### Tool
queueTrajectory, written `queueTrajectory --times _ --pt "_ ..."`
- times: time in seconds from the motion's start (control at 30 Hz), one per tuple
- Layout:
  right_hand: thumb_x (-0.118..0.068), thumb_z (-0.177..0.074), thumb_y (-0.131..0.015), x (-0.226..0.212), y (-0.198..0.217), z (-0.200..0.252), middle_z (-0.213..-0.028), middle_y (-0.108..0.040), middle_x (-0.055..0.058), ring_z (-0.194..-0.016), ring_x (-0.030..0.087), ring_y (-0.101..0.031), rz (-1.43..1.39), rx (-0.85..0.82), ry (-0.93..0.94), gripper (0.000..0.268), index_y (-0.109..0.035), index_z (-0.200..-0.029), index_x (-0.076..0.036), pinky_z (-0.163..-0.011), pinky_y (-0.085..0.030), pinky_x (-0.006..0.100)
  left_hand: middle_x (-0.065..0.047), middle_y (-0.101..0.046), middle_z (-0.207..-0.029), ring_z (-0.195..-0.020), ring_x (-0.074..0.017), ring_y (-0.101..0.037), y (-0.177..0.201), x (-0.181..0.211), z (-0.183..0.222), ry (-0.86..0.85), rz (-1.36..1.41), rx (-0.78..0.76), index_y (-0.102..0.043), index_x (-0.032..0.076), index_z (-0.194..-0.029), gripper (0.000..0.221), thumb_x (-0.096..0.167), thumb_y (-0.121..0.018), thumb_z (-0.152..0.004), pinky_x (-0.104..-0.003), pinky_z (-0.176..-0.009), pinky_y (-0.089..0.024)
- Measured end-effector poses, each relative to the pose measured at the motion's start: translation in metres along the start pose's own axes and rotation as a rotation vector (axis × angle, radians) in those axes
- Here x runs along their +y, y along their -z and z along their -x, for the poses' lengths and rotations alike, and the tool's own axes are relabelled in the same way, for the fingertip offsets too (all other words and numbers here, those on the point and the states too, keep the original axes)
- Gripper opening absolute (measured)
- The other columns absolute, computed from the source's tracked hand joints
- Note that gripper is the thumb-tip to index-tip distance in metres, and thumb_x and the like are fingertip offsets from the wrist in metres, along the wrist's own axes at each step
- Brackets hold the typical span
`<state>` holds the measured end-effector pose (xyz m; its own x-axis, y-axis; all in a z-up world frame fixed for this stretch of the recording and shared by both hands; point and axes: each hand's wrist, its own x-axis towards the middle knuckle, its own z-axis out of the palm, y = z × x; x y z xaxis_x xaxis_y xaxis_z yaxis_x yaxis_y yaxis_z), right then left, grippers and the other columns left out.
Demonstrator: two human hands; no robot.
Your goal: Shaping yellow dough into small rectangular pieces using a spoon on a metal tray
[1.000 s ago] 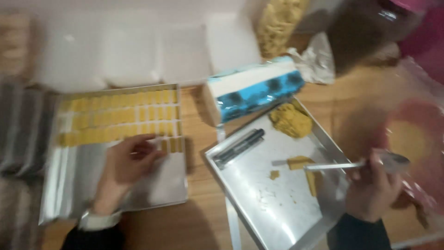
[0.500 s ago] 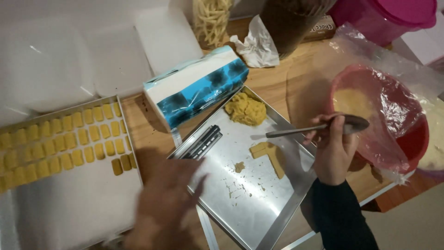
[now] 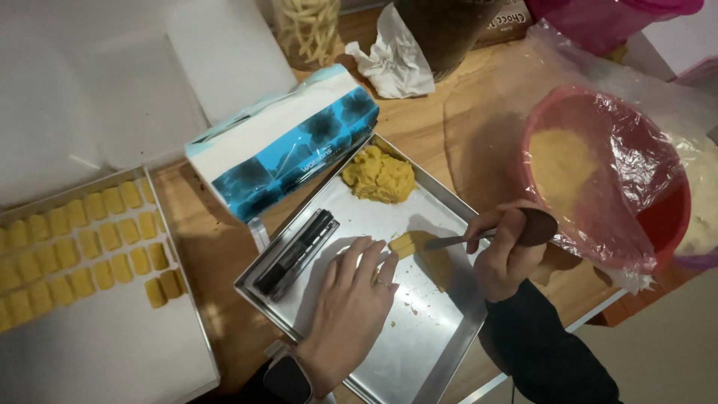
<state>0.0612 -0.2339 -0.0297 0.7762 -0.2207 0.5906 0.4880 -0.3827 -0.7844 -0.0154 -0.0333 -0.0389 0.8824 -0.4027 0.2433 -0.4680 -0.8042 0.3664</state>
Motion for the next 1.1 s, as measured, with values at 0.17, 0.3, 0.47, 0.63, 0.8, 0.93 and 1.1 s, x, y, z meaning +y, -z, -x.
queueTrajectory --times 0.17,0.3,0.47,0.63,0.8,0.93,1.1 --pt "-0.016 -0.115 -0.033 0.007 0.0 0.0 -0.059 -0.052 0.016 -0.04 0.02 -0.048 -0.006 -0.03 0.068 0.016 -0.039 -0.11 -0.002 -0.037 -0.039 0.025 -0.02 -0.052 -0.147 -0.142 -0.0383 -0.038 0.003 -0.003 -0.006 0.058 0.043 -0.082 -0.057 0.004 -0.14 0.046 0.028 -0.056 -0.101 -0.055 -0.104 -0.04" --pt "-0.014 -0.114 -0.031 0.0 -0.002 0.002 -0.058 -0.052 0.017 -0.038 0.021 -0.044 0.04 0.003 -0.048 0.013 -0.037 -0.11 -0.004 -0.04 -0.04 0.027 -0.021 -0.046 -0.153 -0.147 -0.0414 -0.032 -0.002 -0.004 -0.004 0.049 0.043 -0.174 -0.051 0.003 -0.144 0.049 0.032 -0.05 -0.104 -0.055 -0.108 -0.037" --pt "-0.017 -0.114 -0.033 0.004 -0.004 0.004 -0.059 -0.052 0.019 -0.038 0.021 -0.045 0.016 -0.012 -0.03 0.015 -0.038 -0.111 -0.004 -0.039 -0.04 0.027 -0.021 -0.049 -0.151 -0.146 -0.0403 -0.035 -0.006 -0.005 -0.001 0.064 0.057 -0.085 -0.054 0.001 -0.142 0.049 0.029 -0.054 -0.102 -0.054 -0.106 -0.039" --pt "-0.019 -0.115 -0.033 0.004 -0.003 0.004 -0.061 -0.054 0.019 -0.037 0.022 -0.042 -0.004 -0.042 -0.02 0.014 -0.036 -0.112 -0.005 -0.039 -0.039 0.027 -0.021 -0.05 -0.15 -0.144 -0.0401 -0.037 -0.005 -0.004 -0.001 0.07 0.033 -0.09 -0.054 0.001 -0.141 0.05 0.031 -0.057 -0.1 -0.053 -0.107 -0.04" --pt "-0.02 -0.116 -0.033 0.005 -0.001 0.003 -0.06 -0.055 0.018 -0.035 0.02 -0.043 0.013 -0.078 0.016 0.016 -0.038 -0.111 -0.005 -0.038 -0.038 0.027 -0.021 -0.051 -0.15 -0.144 -0.0398 -0.038 -0.007 -0.003 0.0 0.07 -0.003 -0.058 -0.051 0.0 -0.145 0.055 0.032 -0.058 -0.1 -0.052 -0.105 -0.041" --pt "-0.019 -0.115 -0.034 0.004 -0.002 0.003 -0.063 -0.056 0.018 -0.037 0.02 -0.043 -0.001 -0.075 0.005 0.015 -0.039 -0.111 -0.005 -0.039 -0.038 0.026 -0.019 -0.053 -0.148 -0.142 -0.0387 -0.04 -0.007 -0.003 -0.001 0.084 0.019 -0.019 -0.049 0.0 -0.147 0.06 0.03 -0.063 -0.097 -0.051 -0.102 -0.043" --pt "-0.017 -0.115 -0.034 0.005 -0.002 0.004 -0.063 -0.056 0.016 -0.039 0.021 -0.046 0.011 -0.079 0.021 0.015 -0.04 -0.11 -0.004 -0.039 -0.038 0.027 -0.021 -0.043 -0.156 -0.148 -0.0411 -0.031 -0.007 -0.004 -0.002 0.111 0.037 -0.152 -0.038 0.001 -0.154 0.065 0.032 -0.057 -0.1 -0.053 -0.108 -0.038"
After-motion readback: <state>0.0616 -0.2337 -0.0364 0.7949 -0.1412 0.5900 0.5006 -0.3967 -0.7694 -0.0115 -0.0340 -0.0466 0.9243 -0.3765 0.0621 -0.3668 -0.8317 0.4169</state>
